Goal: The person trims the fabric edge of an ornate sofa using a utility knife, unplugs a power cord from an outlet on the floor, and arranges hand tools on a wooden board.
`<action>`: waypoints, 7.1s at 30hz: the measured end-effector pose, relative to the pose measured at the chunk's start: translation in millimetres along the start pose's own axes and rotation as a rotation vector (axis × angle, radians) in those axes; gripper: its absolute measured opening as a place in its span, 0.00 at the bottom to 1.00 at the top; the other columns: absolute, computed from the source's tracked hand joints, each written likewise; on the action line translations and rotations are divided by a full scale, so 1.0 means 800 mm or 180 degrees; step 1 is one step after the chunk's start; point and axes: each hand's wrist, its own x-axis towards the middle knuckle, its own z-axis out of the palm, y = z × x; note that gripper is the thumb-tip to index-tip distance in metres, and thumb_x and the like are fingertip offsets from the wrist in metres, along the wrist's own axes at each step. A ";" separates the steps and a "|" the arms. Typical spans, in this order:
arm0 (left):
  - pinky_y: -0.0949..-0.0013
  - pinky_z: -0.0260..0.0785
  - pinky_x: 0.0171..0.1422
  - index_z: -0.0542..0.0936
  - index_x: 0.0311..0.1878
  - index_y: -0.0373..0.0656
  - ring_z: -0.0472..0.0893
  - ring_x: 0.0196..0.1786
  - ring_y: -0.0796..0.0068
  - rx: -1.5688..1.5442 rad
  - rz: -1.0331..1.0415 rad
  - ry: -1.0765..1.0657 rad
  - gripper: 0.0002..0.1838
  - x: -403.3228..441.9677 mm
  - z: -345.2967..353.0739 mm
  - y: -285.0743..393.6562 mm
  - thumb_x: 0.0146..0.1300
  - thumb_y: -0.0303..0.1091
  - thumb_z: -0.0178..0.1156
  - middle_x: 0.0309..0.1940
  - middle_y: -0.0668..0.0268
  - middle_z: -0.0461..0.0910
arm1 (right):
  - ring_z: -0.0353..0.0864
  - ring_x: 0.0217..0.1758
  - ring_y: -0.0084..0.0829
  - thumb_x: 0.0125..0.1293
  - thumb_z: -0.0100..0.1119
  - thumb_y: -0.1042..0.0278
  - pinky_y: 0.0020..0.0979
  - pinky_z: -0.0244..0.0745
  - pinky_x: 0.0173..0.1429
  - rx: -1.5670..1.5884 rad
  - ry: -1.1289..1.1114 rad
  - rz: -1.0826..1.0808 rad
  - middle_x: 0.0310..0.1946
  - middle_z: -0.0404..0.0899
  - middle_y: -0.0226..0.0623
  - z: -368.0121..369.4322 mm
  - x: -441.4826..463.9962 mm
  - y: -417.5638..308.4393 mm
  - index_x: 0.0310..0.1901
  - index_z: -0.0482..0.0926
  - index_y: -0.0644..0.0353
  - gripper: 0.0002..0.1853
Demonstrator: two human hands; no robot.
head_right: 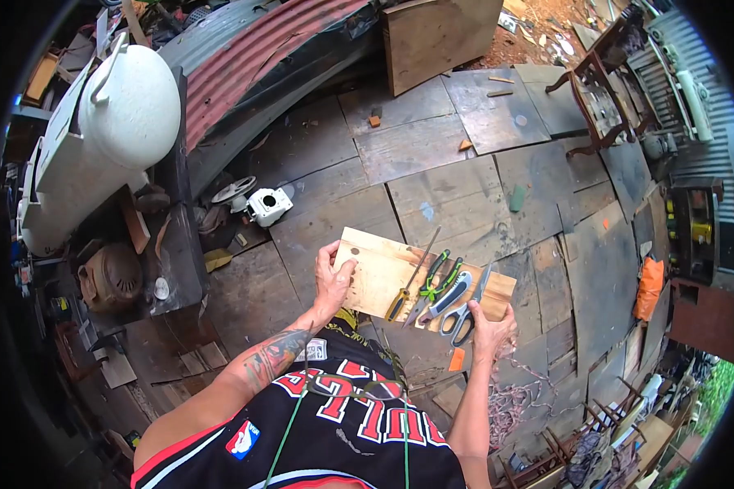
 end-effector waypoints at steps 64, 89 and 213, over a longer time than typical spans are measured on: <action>0.67 0.74 0.54 0.78 0.59 0.29 0.83 0.47 0.70 0.1961 -0.0256 -0.3793 0.27 0.419 -0.079 -0.206 0.66 0.44 0.64 0.45 0.57 0.85 | 0.77 0.64 0.49 0.63 0.59 0.44 0.41 0.70 0.69 -0.0813 -0.1055 0.2293 0.58 0.80 0.50 0.108 -0.010 0.144 0.57 0.82 0.58 0.29; 0.74 0.69 0.31 0.76 0.62 0.34 0.78 0.33 0.79 0.3060 0.0520 -0.5253 0.24 0.392 0.319 0.044 0.68 0.40 0.60 0.38 0.67 0.81 | 0.87 0.39 0.30 0.63 0.62 0.51 0.34 0.80 0.44 0.1863 0.1223 0.3684 0.37 0.88 0.37 0.294 -0.350 0.033 0.48 0.86 0.59 0.21; 0.68 0.73 0.43 0.86 0.46 0.36 0.80 0.37 0.76 0.4564 0.2512 -0.6962 0.19 0.155 0.777 0.196 0.62 0.44 0.65 0.33 0.67 0.85 | 0.80 0.55 0.49 0.67 0.48 0.47 0.45 0.73 0.61 0.2528 0.2161 0.5226 0.48 0.83 0.48 0.360 -0.126 -0.224 0.41 0.84 0.60 0.24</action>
